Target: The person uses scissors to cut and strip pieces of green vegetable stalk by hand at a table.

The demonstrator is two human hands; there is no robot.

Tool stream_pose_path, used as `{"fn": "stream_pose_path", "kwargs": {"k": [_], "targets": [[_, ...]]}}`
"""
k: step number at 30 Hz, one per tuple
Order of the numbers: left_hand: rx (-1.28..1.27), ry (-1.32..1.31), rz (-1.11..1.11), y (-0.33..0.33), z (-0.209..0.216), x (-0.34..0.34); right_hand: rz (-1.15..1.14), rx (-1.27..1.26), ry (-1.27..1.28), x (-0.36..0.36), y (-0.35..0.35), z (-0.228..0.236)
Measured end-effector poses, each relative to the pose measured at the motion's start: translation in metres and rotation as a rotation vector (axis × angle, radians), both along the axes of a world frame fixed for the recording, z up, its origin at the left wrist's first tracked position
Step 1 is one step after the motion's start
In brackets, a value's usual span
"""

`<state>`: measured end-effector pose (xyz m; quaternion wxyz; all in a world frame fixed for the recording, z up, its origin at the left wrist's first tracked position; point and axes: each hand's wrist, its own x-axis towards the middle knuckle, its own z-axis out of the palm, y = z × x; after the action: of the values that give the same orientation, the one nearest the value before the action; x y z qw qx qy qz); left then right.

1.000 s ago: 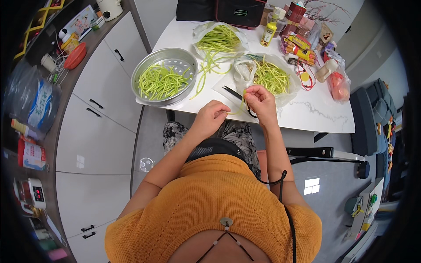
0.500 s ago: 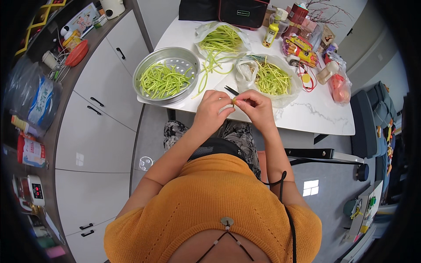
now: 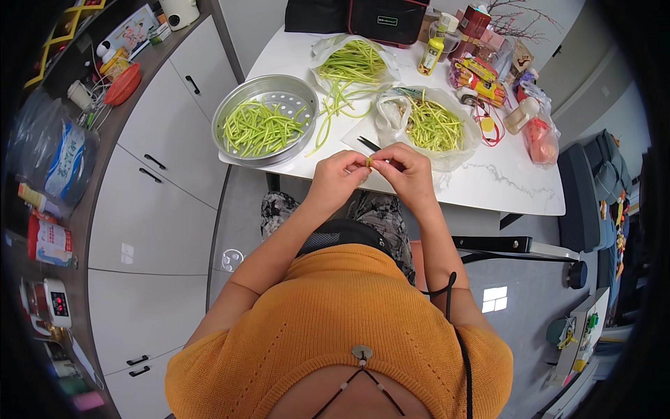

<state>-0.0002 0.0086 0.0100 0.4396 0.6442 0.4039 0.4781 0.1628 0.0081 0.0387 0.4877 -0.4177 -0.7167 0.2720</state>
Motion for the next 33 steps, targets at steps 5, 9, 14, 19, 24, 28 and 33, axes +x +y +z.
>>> {"fn": "stream_pose_path", "kwargs": {"k": [5, 9, 14, 19, 24, 28, 33], "targets": [[-0.168, -0.297, -0.065, 0.004, -0.008, -0.002, -0.020, 0.101, -0.091, 0.000, 0.000, -0.003], [-0.158, -0.409, -0.014, 0.011, -0.003, -0.011, -0.120, 0.056, -0.122, 0.003, -0.003, -0.006], [-0.169, -0.561, 0.065, 0.020, 0.004, -0.032, -0.283, -0.031, -0.106, 0.020, 0.000, -0.012], [-0.231, -0.635, 0.028, 0.021, 0.008, -0.040, -0.282, -0.105, -0.024, 0.021, -0.002, -0.006], [-0.249, -0.654, -0.031, 0.017, 0.010, -0.036, -0.026, 0.051, -0.114, 0.017, 0.006, -0.010], [-0.256, -0.653, -0.055, 0.017, 0.009, -0.034, 0.115, -0.208, -0.078, 0.005, 0.000, -0.002], [-0.257, -0.642, -0.062, 0.017, 0.009, -0.034, 0.083, -0.222, -0.144, -0.001, -0.002, 0.000]]}}
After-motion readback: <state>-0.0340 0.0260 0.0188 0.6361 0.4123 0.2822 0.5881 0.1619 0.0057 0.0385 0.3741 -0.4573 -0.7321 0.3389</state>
